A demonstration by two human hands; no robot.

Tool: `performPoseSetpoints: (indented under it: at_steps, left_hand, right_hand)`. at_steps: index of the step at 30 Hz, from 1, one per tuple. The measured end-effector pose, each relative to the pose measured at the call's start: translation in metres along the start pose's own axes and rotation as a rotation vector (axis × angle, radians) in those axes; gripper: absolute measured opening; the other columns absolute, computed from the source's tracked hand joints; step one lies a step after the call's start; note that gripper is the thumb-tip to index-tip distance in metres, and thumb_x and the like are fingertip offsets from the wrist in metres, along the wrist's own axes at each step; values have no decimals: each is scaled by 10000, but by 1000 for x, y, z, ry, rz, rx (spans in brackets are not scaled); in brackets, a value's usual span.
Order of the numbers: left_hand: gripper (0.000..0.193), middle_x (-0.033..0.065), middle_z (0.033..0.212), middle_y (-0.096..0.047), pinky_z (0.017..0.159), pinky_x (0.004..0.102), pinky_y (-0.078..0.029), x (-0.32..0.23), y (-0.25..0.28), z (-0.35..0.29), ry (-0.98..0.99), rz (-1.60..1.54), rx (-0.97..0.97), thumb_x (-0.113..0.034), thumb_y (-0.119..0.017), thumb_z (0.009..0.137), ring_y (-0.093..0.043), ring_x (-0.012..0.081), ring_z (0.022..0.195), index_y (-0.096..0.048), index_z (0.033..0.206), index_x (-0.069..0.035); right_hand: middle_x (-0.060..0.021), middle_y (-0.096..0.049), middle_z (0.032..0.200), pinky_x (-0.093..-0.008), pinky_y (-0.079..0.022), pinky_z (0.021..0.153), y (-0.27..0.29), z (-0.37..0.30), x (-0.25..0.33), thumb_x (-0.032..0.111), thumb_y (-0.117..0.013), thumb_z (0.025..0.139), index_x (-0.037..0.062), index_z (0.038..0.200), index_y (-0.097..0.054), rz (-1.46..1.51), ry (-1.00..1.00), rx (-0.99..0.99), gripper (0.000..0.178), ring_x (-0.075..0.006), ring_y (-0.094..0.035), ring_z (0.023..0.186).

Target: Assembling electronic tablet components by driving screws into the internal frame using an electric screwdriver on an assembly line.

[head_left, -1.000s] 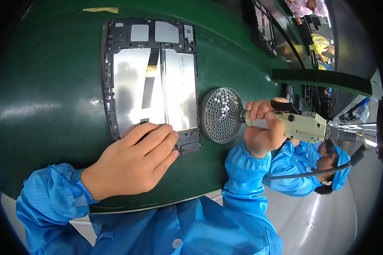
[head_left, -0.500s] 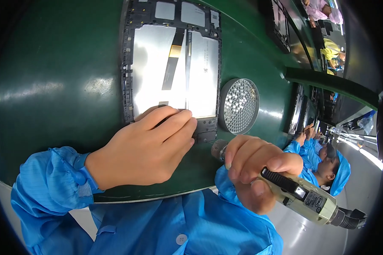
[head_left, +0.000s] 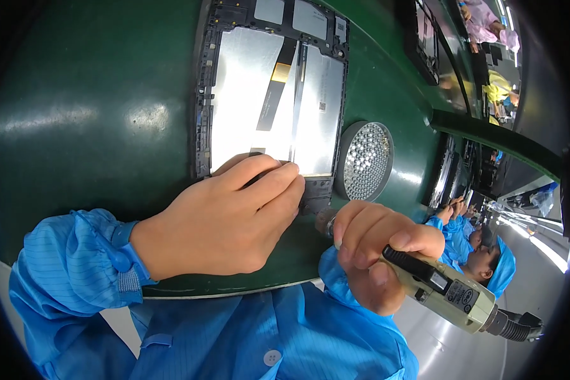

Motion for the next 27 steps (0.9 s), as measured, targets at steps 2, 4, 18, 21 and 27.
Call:
performPoseSetpoints:
  at_steps: [2,4,18,21,27]
  left_hand:
    - [164,166,1085,-615,958,400,-401,1,-3,1,9,-6,-1,-103,-653,797,-529,299,1082,-709,903,8]
    - [263,186,967,-620,907,384,-421,2,-1,-1,-25,-30,-128,-111,-610,688,-543,301,988,-646,838,103]
    - [218,138,953,-588,867,378,-435,-11,-4,18,-32,-1,88,-77,-646,737,-540,283,968,-662,917,46]
    - [232,128,926,-582,816,361,-448,-23,-43,42,-39,111,47,-58,-648,714,-542,265,917,-652,918,53]
    - [239,119,894,-570,754,367,-462,-17,0,21,-63,95,145,-50,-680,685,-540,261,877,-642,896,56]
  right_hand:
    - [-67,-497,646,-339,-428,515,1,0,-1,102,-560,796,27,1081,-430,3,-5,3,322,-178,-494,528]
    - [-67,-496,646,-341,-427,513,-4,0,1,99,-557,793,27,1079,-430,5,-9,-4,321,-179,-493,527]
    - [-57,-492,660,-364,-420,547,22,-8,0,117,-573,803,40,1109,-444,61,-17,-103,341,-177,-479,537]
    - [-58,-460,682,-370,-406,608,92,-9,7,147,-535,795,47,1171,-470,12,29,-163,394,-167,-470,586]
    - [-86,-479,651,-402,-446,629,127,-13,4,104,-553,788,-4,1073,-504,-75,62,-483,309,-208,-493,573]
Point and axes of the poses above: each hand's wrist, its own z-axis towards the middle knuckle, its own y-axis out of the back of the hand, x = y × z, the point moved 3 cm from there along z, towards the middle knuckle
